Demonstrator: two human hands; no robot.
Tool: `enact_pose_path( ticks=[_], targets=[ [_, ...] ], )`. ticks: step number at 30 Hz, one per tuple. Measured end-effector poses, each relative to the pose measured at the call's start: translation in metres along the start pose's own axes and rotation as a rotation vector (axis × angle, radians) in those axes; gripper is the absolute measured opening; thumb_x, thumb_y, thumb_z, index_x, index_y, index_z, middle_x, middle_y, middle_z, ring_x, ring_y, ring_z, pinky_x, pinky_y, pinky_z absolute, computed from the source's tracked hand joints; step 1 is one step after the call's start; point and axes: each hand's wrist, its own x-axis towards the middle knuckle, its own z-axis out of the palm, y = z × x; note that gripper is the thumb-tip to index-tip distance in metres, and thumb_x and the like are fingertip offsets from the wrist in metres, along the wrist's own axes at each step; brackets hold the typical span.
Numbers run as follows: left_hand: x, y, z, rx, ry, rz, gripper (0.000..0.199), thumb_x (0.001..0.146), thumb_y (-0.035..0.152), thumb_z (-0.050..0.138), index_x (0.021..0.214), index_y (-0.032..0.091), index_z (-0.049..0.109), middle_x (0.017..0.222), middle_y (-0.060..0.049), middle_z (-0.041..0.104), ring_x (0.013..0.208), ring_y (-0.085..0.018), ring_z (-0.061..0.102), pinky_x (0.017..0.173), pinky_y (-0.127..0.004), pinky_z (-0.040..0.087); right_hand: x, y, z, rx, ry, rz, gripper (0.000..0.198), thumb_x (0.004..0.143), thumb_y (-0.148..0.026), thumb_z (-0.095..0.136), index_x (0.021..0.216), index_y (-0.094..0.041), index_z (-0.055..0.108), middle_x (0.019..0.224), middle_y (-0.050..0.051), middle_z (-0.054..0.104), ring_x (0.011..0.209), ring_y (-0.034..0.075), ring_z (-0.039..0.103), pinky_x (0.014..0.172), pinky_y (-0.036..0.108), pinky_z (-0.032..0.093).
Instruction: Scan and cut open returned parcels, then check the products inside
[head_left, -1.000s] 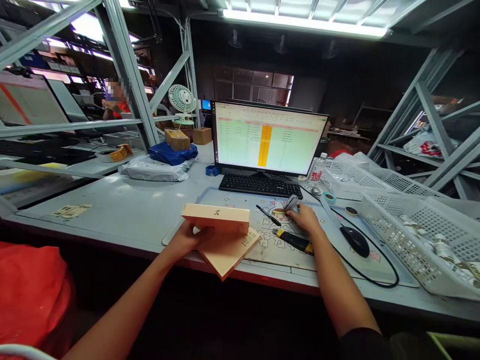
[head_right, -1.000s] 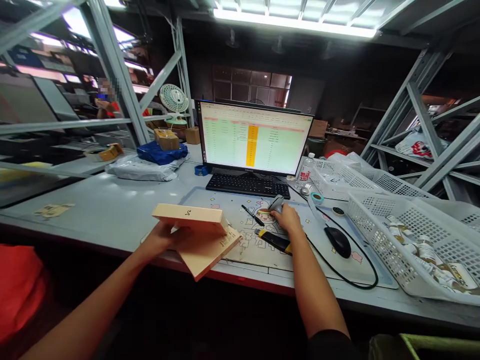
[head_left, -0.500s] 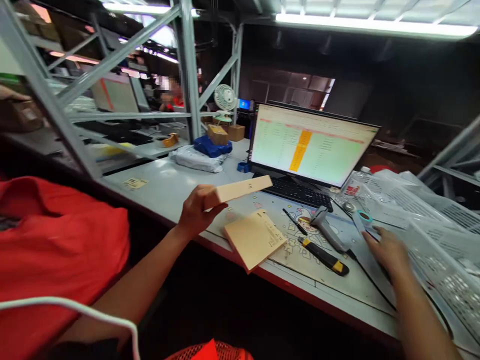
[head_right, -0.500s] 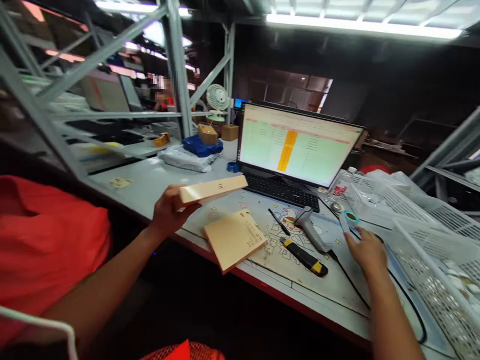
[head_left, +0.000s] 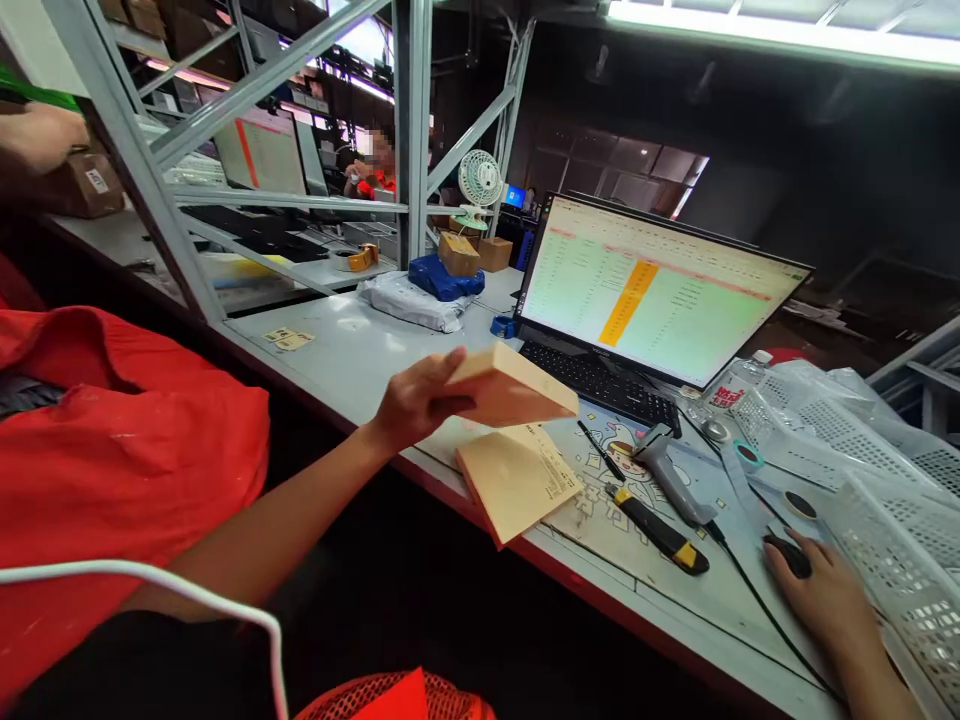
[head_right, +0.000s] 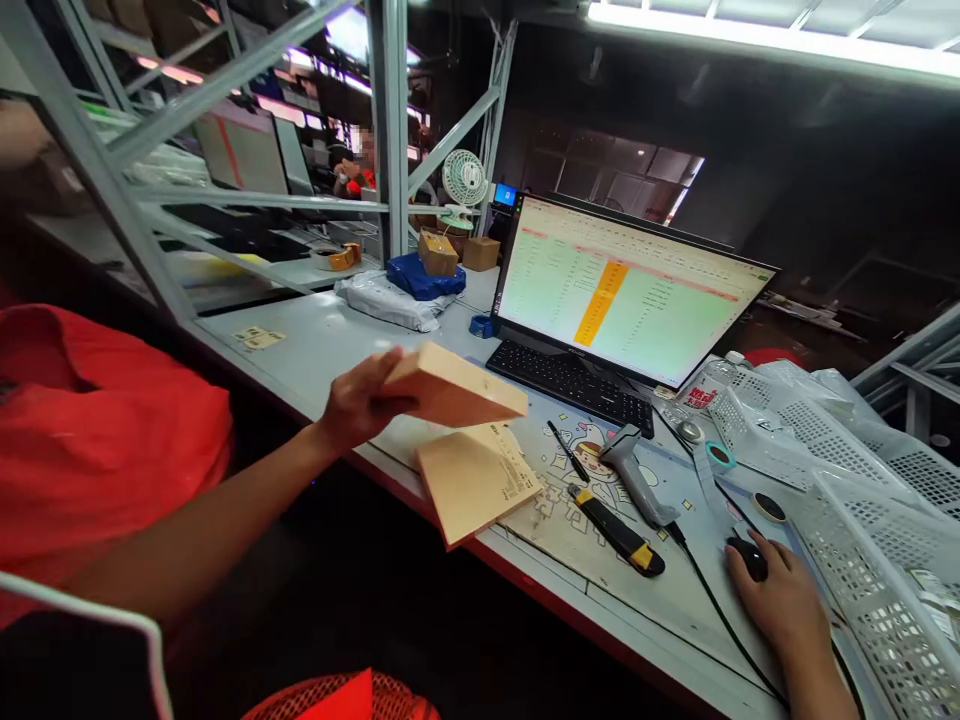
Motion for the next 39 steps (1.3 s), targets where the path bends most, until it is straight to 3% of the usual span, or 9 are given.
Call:
enact_pose_path(
  ticks=[4, 7, 11, 17, 22, 25, 30, 34, 39],
  targets=[
    [-0.023, -0.047, 0.002, -0.035, 0.031, -0.662, 0.078, 0.102, 0.064, 0.061, 0.165, 0.021, 0.045, 0.146, -0.011, 0.069, 0.125, -0.028, 0.07, 0.105, -0.041, 0.06, -0.009, 0.0, 0.002, 0.087, 0.047, -0.046, 0.078, 0.09, -0.074, 0.045, 0.137, -0.016, 0.07, 0.137, 0.019, 0.067, 0.126, 0.04, 0.067, 0.113, 0.055, 0.052],
    [-0.046, -0.095, 0.006, 0.028, -0.19, -1.122, 0.064, 0.102, 0.059, 0.051, 0.156, 0.026, 0.057, 0.139, -0.003, 0.075, 0.115, -0.022, 0.073, 0.099, -0.036, 0.06, -0.016, -0.005, 0.003, 0.126, 0.092, -0.081, 0.068, 0.092, -0.066, 0.047, 0.134, -0.02, 0.072, 0.135, 0.016, 0.068, 0.122, 0.035, 0.068, 0.112, 0.05, 0.052],
    [-0.067, -0.133, 0.008, 0.207, -0.341, -1.258, 0.056, 0.09, 0.056, 0.057, 0.13, 0.022, 0.076, 0.113, -0.008, 0.083, 0.112, -0.037, 0.074, 0.1, -0.053, 0.059, -0.023, -0.011, 0.006, 0.083, 0.142, -0.014, 0.061, 0.095, -0.061, 0.045, 0.131, -0.022, 0.075, 0.133, 0.014, 0.068, 0.12, 0.034, 0.068, 0.108, 0.048, 0.054],
    [-0.061, -0.141, 0.018, 0.579, -0.715, -1.099, 0.068, 0.097, 0.055, 0.032, 0.14, 0.02, 0.07, 0.134, -0.015, 0.076, 0.122, -0.039, 0.071, 0.102, -0.052, 0.058, -0.024, -0.02, 0.004, -0.014, 0.16, 0.097, 0.056, 0.096, -0.052, 0.046, 0.127, -0.018, 0.077, 0.129, 0.016, 0.07, 0.11, 0.033, 0.069, 0.098, 0.047, 0.057],
    [-0.005, -0.132, 0.057, 0.631, -0.745, -0.732, 0.074, 0.098, 0.056, 0.025, 0.139, 0.013, 0.069, 0.145, -0.021, 0.068, 0.131, -0.042, 0.063, 0.111, -0.054, 0.05, -0.027, -0.03, -0.001, -0.044, 0.198, 0.113, 0.047, 0.097, -0.044, 0.049, 0.125, -0.02, 0.079, 0.129, 0.015, 0.07, 0.111, 0.031, 0.067, 0.095, 0.043, 0.057],
    [0.046, -0.103, 0.103, 0.428, -0.785, -0.592, 0.072, 0.096, 0.055, 0.032, 0.139, 0.012, 0.07, 0.144, -0.019, 0.069, 0.131, -0.038, 0.065, 0.112, -0.049, 0.051, -0.029, -0.036, -0.005, -0.045, 0.211, 0.104, 0.043, 0.098, -0.04, 0.051, 0.123, -0.019, 0.079, 0.128, 0.015, 0.07, 0.109, 0.03, 0.067, 0.093, 0.043, 0.058],
    [0.107, -0.024, 0.195, 0.078, -0.863, -0.382, 0.057, 0.098, 0.051, 0.044, 0.135, 0.017, 0.072, 0.14, -0.011, 0.073, 0.13, -0.032, 0.067, 0.11, -0.042, 0.054, -0.03, -0.043, -0.012, -0.043, 0.203, 0.126, 0.04, 0.098, -0.036, 0.054, 0.124, -0.02, 0.079, 0.128, 0.013, 0.07, 0.107, 0.029, 0.069, 0.088, 0.041, 0.058],
    [0.118, 0.035, 0.263, -0.006, -0.994, -0.217, 0.048, 0.102, 0.044, 0.048, 0.136, 0.019, 0.071, 0.139, -0.011, 0.073, 0.128, -0.03, 0.067, 0.108, -0.039, 0.054, -0.03, -0.046, -0.014, -0.035, 0.199, 0.117, 0.041, 0.098, -0.036, 0.052, 0.123, -0.018, 0.079, 0.129, 0.015, 0.07, 0.108, 0.029, 0.068, 0.092, 0.042, 0.057],
    [0.108, 0.088, 0.341, -0.051, -1.119, -0.108, 0.05, 0.098, 0.043, 0.061, 0.141, 0.018, 0.069, 0.146, -0.015, 0.066, 0.132, -0.035, 0.062, 0.111, -0.044, 0.05, -0.03, -0.047, -0.015, -0.01, 0.22, 0.114, 0.04, 0.097, -0.037, 0.052, 0.124, -0.02, 0.078, 0.128, 0.013, 0.069, 0.109, 0.028, 0.066, 0.093, 0.041, 0.055]
  ],
)
